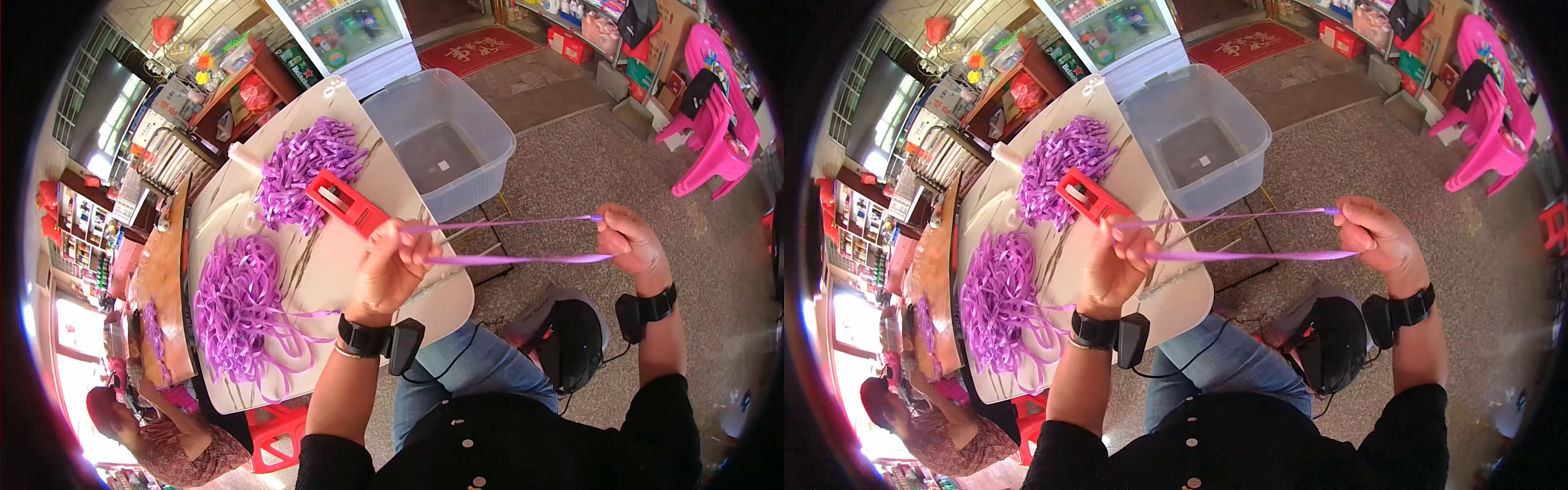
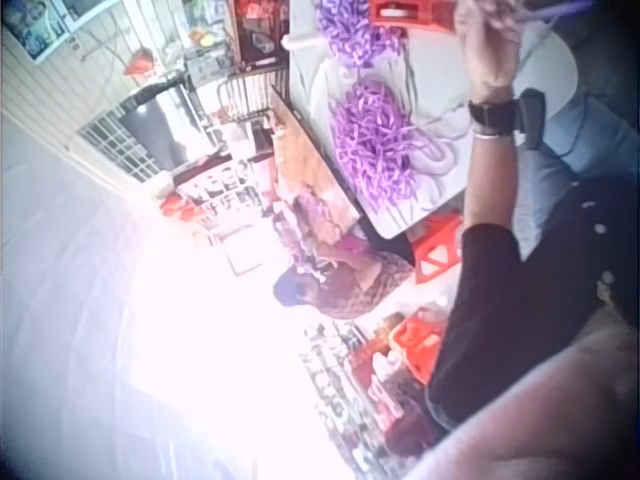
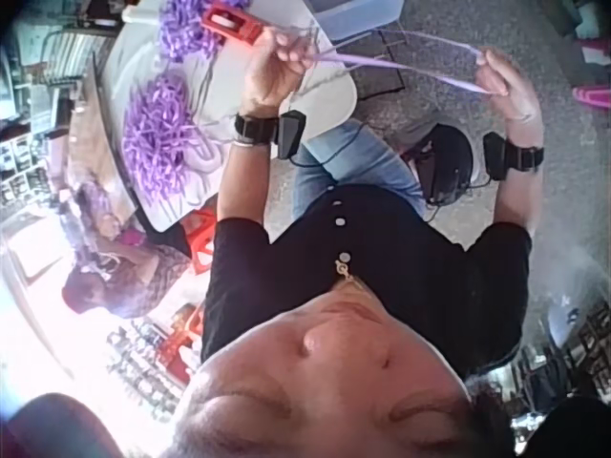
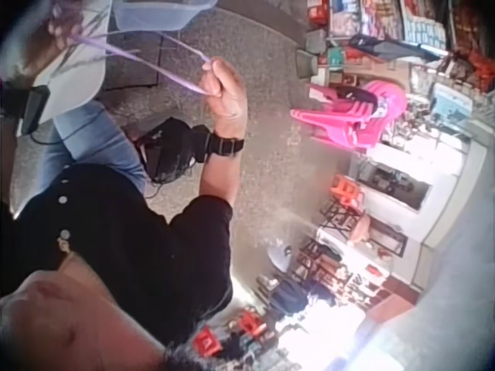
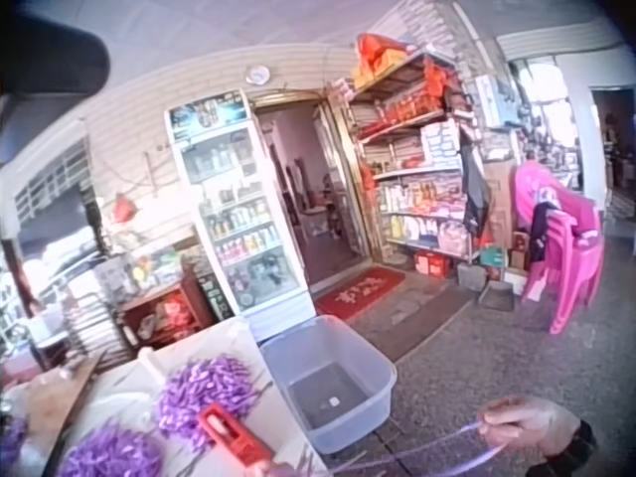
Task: Wrapping purple plastic ribbons around a wooden frame to create bows.
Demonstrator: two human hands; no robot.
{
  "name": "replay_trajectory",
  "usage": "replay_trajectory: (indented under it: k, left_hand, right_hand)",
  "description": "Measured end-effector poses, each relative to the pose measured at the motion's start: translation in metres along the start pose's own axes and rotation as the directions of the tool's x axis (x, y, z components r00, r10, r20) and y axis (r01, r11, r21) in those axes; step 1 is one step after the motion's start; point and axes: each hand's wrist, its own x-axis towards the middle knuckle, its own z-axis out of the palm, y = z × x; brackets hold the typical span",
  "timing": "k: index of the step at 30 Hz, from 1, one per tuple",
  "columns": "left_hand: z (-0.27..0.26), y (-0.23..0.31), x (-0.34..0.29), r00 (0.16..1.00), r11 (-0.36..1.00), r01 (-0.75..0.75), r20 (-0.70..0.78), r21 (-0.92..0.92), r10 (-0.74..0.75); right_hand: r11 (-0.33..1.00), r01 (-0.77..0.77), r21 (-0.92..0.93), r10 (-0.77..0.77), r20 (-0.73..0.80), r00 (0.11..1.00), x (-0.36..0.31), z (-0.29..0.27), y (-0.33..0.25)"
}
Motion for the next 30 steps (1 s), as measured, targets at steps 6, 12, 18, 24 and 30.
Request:
replay_trajectory:
  k: [6, 12, 18, 24, 30]
  left_hand:
    - [0.027, 0.01, -0.003, 0.812, 0.642, 0.515, -0.084, 0.568, -0.577]
    - [0.042, -0.04, 0.006, 0.905, 0.682, 0.4, -0.146, 0.612, -0.4]
    - [0.034, -0.081, 0.009, 0.937, 0.796, 0.34, -0.256, 0.501, -0.238]
    - [0.045, -0.081, 0.013, 0.881, 0.773, 0.471, -0.275, 0.425, -0.386]
    - [0.044, -0.068, 0.017, 0.846, 0.848, 0.514, -0.239, 0.129, -0.476]
  right_hand:
    - [0.995, -0.079, 0.054, 0.086, -0.143, 0.986, -0.001, -0.024, 0.027]
    - [0.707, -0.018, -0.707, -0.313, -0.336, 0.888, 0.001, -0.026, 0.09]
    - [0.78, 0.121, -0.613, -0.258, -0.139, 0.956, 0.0, 0.084, 0.075]
    - [0.944, 0.105, -0.311, -0.166, -0.175, 0.971, 0.005, 0.1, 0.087]
    - [0.929, 0.045, -0.368, -0.082, -0.086, 0.993, -0.019, 0.086, 0.104]
